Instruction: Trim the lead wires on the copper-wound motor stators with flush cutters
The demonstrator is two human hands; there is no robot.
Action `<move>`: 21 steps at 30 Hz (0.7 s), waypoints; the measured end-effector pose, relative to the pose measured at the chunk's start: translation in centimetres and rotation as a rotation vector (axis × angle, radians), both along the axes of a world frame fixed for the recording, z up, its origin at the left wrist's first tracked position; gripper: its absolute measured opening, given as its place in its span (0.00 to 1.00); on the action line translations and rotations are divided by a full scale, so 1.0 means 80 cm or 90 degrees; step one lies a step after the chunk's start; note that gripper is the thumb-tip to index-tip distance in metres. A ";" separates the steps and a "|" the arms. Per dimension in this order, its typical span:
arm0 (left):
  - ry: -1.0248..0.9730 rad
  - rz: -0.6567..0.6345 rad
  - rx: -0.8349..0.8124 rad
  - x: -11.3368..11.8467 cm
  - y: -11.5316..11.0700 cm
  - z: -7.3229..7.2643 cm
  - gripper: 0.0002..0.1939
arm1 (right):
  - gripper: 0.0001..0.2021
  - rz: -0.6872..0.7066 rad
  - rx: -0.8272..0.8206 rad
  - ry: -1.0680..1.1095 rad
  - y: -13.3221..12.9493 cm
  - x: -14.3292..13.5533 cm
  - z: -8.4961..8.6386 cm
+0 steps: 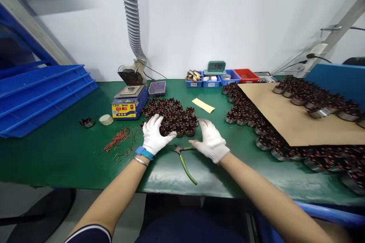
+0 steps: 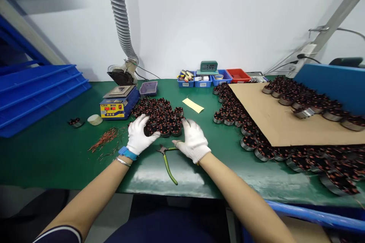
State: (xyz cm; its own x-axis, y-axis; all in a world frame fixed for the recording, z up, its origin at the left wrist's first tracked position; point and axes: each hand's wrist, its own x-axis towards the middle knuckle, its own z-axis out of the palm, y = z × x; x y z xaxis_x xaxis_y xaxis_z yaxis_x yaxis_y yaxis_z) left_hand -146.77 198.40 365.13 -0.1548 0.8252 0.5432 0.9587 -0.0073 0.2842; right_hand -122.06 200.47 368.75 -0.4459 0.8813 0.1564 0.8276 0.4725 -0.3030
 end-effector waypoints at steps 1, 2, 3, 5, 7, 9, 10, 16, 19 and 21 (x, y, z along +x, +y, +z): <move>-0.032 0.000 0.042 -0.002 -0.001 -0.001 0.40 | 0.39 0.023 -0.006 -0.032 -0.012 0.009 0.001; -0.062 0.001 0.077 -0.004 -0.001 -0.002 0.38 | 0.32 0.044 -0.013 -0.066 -0.024 0.016 0.000; -0.087 0.003 0.101 -0.007 -0.001 -0.003 0.36 | 0.24 0.060 -0.021 -0.098 -0.034 0.020 0.000; -0.116 0.004 0.124 -0.013 0.002 -0.006 0.33 | 0.16 0.063 -0.027 -0.134 -0.049 0.024 -0.003; -0.132 0.002 0.133 -0.017 0.004 -0.008 0.33 | 0.15 0.054 -0.030 -0.156 -0.057 0.030 -0.005; -0.150 0.003 0.134 -0.020 0.002 -0.009 0.33 | 0.16 0.031 -0.038 -0.169 -0.062 0.045 -0.008; -0.159 0.007 0.134 -0.020 0.000 -0.009 0.34 | 0.16 0.013 -0.045 -0.176 -0.065 0.058 -0.010; -0.182 -0.042 0.166 -0.016 -0.031 -0.014 0.38 | 0.19 -0.153 0.003 -0.105 -0.084 0.154 -0.032; -0.187 -0.064 0.161 -0.012 -0.058 -0.017 0.38 | 0.19 -0.207 0.028 -0.070 -0.089 0.175 -0.043; -0.180 -0.055 0.159 -0.008 -0.082 -0.019 0.37 | 0.19 -0.220 0.038 -0.049 -0.089 0.178 -0.048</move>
State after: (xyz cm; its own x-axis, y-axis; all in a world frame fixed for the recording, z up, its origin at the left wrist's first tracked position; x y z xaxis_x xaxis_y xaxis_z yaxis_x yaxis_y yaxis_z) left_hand -147.38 191.87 363.60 -0.2629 0.6897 0.6747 0.8357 -0.1867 0.5165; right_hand -107.85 193.33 364.91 -0.1355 0.9725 0.1897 0.9609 0.1756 -0.2139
